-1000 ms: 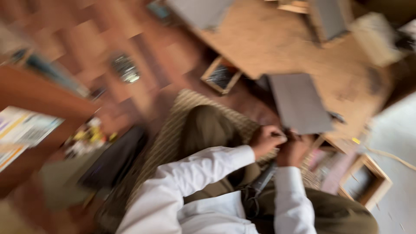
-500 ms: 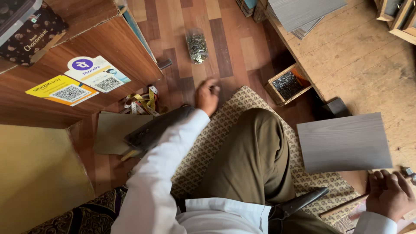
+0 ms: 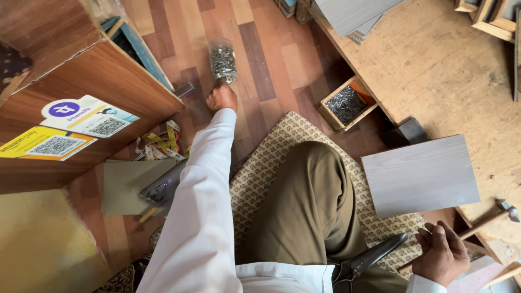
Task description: The person sits on a mat and assembles picture frames by placing rectangular backboards into wooden frames, then hammering nails to secure them. The person repeatedly picks up frames, aligns backboards, and uses a hammer to drive nails into the frame edges.
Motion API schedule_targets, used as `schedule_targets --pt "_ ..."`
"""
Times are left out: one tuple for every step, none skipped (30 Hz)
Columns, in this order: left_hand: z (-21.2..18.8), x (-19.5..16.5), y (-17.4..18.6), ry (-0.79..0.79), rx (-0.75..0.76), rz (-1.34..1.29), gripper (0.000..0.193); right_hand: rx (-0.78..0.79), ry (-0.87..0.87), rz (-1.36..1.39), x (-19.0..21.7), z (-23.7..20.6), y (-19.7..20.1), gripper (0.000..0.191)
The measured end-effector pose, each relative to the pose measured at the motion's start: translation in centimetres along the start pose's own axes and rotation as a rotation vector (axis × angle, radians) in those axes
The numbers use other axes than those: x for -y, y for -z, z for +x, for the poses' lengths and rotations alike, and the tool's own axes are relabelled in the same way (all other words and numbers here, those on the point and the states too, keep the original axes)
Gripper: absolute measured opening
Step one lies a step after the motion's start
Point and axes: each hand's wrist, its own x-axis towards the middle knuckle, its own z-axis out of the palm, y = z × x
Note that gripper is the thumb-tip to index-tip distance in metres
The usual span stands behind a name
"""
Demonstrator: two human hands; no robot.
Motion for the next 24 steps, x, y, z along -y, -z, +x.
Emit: schedule_targets --pt "-0.2 0.1 0.0 -0.001 -0.023 -0.018 0.010 -0.007 -0.005 0.010 0.0 0.0 0.1 0.011" --pt "-0.5 0.3 0.1 -0.013 -0.088 -0.099 0.009 -0.010 -0.012 0.020 0.0 0.0 0.1 0.012" --pt "-1.0 0.4 0.3 -0.025 -0.156 -0.179 0.009 -0.008 -0.017 0.013 0.0 0.0 0.0 0.012" --pt "-1.2 0.5 0.6 -0.038 -0.227 -0.261 0.009 -0.006 -0.019 0.009 0.0 0.0 -0.1 0.012" --pt "-1.6 0.6 0.8 -0.086 -0.277 -0.326 0.008 -0.005 -0.020 0.004 0.1 -0.1 -0.2 0.012" --pt "-1.9 0.7 1.1 -0.132 -0.327 -0.390 0.007 0.004 -0.021 0.001 0.1 -0.1 -0.4 0.013" --pt "-2.1 0.8 1.3 -0.180 -0.380 -0.456 0.006 0.015 -0.019 0.002 0.1 -0.2 -0.6 0.013" --pt "-2.3 0.6 1.5 -0.112 -0.276 -0.639 0.006 0.023 -0.015 0.003 0.2 -0.3 -0.8 0.014" --pt "-2.6 0.5 1.6 -0.047 -0.166 -0.821 0.006 0.026 -0.014 -0.035 0.4 -0.4 -1.0 0.016" --pt "-2.7 0.2 1.6 0.016 -0.048 -1.001 0.007 0.027 -0.013 -0.071 0.4 -0.5 -1.3 0.018" --pt "-2.9 0.1 1.7 0.165 0.118 -1.174 0.007 0.027 -0.014 -0.110 0.5 -0.7 -1.5 0.020" --pt "-3.6 0.0 1.7 0.320 0.298 -1.338 0.007 0.050 -0.009 -0.098 0.7 -0.9 -1.7 0.021" --pt "-4.1 -0.2 1.7 0.479 0.488 -1.492 0.008 0.070 -0.002 -0.085 0.8 -1.1 -1.9 0.022" --pt "-4.2 -0.5 1.7 0.567 0.589 -1.481 0.008 0.095 0.005 -0.068 0.9 -1.3 -2.2 0.024" --pt "-4.4 -0.7 1.8 0.658 0.688 -1.463 0.009 0.110 -0.009 -0.047 1.0 -1.5 -2.5 0.024" --pt "-4.9 -1.0 1.8 0.755 0.791 -1.439 0.011 0.122 -0.024 -0.032 1.2 -1.7 -2.6 0.025" --pt "-5.3 -1.2 2.0 0.770 0.836 -1.497 0.010 0.139 -0.037 -0.008 1.3 -2.0 -2.9 0.025" --pt "-5.6 -1.5 2.1 0.776 0.880 -1.561 0.009 0.151 -0.036 -0.009 1.6 -2.2 -3.1 0.026" --pt "-6.0 -2.0 2.3 0.782 0.934 -1.620 0.009 0.155 -0.037 -0.012 1.8 -2.6 -3.1 0.027" --pt "-6.3 -2.5 2.4 0.783 0.953 -1.694 0.008 0.156 -0.045 -0.019 2.1 -3.0 -3.1 0.027" --pt "-6.7 -2.9 2.6 0.791 0.969 -1.767 0.008 0.157 -0.054 -0.024 2.5 -3.4 -3.1 0.028" --pt "-7.2 -3.4 2.7 0.800 0.980 -1.844 0.007 0.164 -0.061 -0.028 2.8 -3.7 -3.2 0.028" --pt "-7.6 -3.9 2.8 0.782 1.010 -1.845 0.007 0.174 -0.063 -0.028 3.1 -3.9 -3.3 0.028" --pt "-7.9 -4.6 2.7 0.761 1.034 -1.849 0.006 0.180 -0.058 -0.026 3.4 -4.1 -3.4 0.028"
